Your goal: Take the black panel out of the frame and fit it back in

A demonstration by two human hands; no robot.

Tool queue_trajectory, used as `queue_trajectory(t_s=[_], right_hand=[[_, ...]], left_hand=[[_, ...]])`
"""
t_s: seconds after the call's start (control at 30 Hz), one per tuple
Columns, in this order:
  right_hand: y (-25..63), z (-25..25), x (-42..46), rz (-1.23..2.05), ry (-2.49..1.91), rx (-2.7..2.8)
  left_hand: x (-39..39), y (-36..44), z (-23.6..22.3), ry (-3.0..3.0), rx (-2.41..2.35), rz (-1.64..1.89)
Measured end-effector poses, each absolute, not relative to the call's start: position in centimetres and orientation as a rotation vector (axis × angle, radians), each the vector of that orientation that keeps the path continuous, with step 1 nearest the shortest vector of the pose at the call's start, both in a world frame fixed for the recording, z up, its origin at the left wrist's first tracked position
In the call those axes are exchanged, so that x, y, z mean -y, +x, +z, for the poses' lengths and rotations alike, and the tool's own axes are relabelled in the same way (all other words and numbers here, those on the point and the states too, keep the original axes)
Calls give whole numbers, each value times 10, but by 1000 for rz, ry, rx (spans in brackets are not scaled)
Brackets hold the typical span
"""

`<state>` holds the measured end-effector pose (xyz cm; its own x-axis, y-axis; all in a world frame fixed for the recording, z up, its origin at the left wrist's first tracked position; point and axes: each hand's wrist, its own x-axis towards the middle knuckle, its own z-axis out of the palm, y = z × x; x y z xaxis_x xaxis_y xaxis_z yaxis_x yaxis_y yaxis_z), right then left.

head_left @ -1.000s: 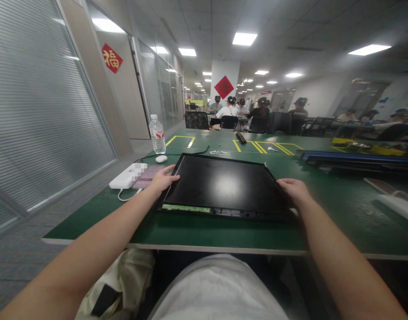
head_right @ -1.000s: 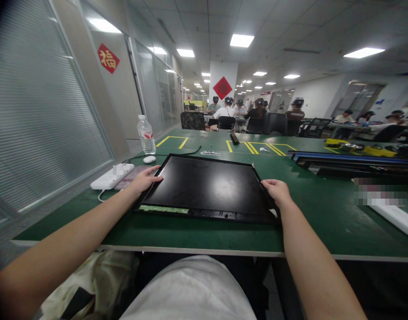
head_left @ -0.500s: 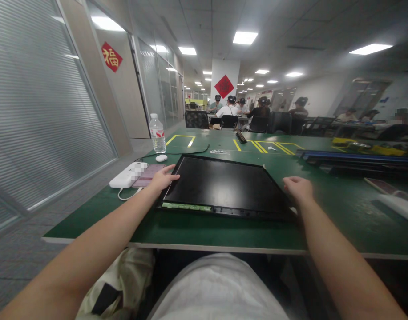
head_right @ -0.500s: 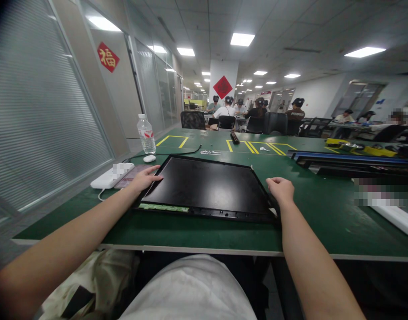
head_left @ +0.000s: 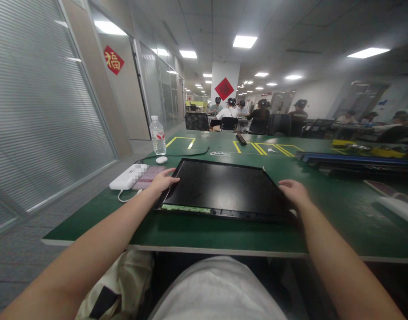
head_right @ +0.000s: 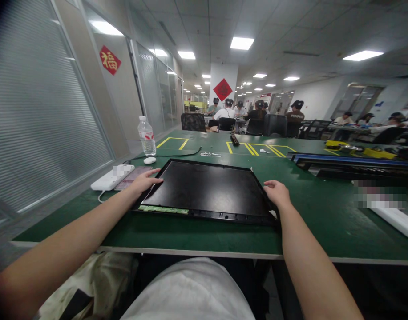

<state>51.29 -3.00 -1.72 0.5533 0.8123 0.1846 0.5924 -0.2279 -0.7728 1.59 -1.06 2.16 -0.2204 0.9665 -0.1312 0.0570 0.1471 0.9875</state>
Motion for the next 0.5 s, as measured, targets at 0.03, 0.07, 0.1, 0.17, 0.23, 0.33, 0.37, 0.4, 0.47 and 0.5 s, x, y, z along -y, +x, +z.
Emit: queue_trajectory(t_s=[0.03,0.07,0.1,0.17,0.23,0.33,0.37,0.4,0.47,0.5], right_hand=[[512,-18,30,357,-1919,1162],[511,-18,30,385,-1902,1189],[510,-18,30,404,-1883,1219],[508,-19,29,410,-1862,1273],[507,-20,29,385,-1867,1312],[505,-19,30,366,-1878,1342],[504,-18,31,372,-1874,1351],[504,-18,31,379,-1866,1360],[504,-19,31,387,-1852,1372],[505,-19,31,388,-1845,1375]], left_hand=[[12,17,23,1028,-1477,1207],[14,18,25,1005,-1456,1192],[15,18,26,981,-1423,1181],[15,18,27,942,-1337,1173],[14,17,26,914,-1240,1177],[11,16,25,868,-1134,1175],[11,16,25,855,-1117,1176],[10,15,25,848,-1110,1174],[11,15,26,851,-1109,1160],[12,15,26,859,-1110,1145]])
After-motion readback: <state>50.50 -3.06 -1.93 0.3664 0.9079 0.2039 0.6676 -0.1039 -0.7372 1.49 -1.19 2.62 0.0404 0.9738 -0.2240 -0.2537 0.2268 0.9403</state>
